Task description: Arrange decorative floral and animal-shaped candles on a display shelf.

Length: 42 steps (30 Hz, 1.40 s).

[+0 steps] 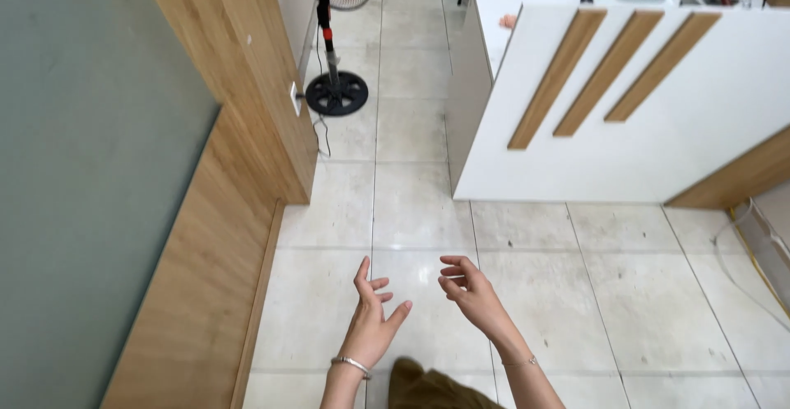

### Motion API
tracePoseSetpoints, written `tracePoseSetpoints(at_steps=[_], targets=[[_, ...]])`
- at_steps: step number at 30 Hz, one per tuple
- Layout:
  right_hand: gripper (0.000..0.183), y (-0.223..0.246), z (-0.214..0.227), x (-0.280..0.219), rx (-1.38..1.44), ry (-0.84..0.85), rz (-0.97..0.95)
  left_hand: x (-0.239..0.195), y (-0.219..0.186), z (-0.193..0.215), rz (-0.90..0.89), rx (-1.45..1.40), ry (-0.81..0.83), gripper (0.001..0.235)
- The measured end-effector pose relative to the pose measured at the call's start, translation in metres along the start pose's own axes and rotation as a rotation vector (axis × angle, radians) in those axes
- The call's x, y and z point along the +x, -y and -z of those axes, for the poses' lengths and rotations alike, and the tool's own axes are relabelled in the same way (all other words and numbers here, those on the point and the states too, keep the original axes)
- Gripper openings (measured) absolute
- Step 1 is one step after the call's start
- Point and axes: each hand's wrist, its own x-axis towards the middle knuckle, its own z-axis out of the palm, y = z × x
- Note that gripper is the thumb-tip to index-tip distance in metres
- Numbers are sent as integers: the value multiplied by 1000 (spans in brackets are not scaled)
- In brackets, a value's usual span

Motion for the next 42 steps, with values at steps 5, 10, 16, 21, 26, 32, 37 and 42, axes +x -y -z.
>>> tracePoseSetpoints(at_steps=[5,10,16,21,26,32,37,42], targets=[[41,34,27,107,21,9,37,108,-25,0,-18,-59,-42,106],[40,57,32,206,51,14,-13,212,-36,16,34,-60,-38,105],[40,89,34,339,78,-31,-31,353,-73,57,-21,-52,-87,101],[42,148,32,470,72,-88,8,493,-118,103,-99,-55,-37,89],[41,204,37,594,106,-157,31,622,-171,146,-108,-27,-2,90],[42,228,50,712,225,-189,-7,750,-209,162,-86,-36,56,99],[42,243,81,818,293,-194,-38,857,-245,152,-49,-4,85,99],[41,266,139,946,289,-200,0,980,-281,126,-15,-9,106,101]])
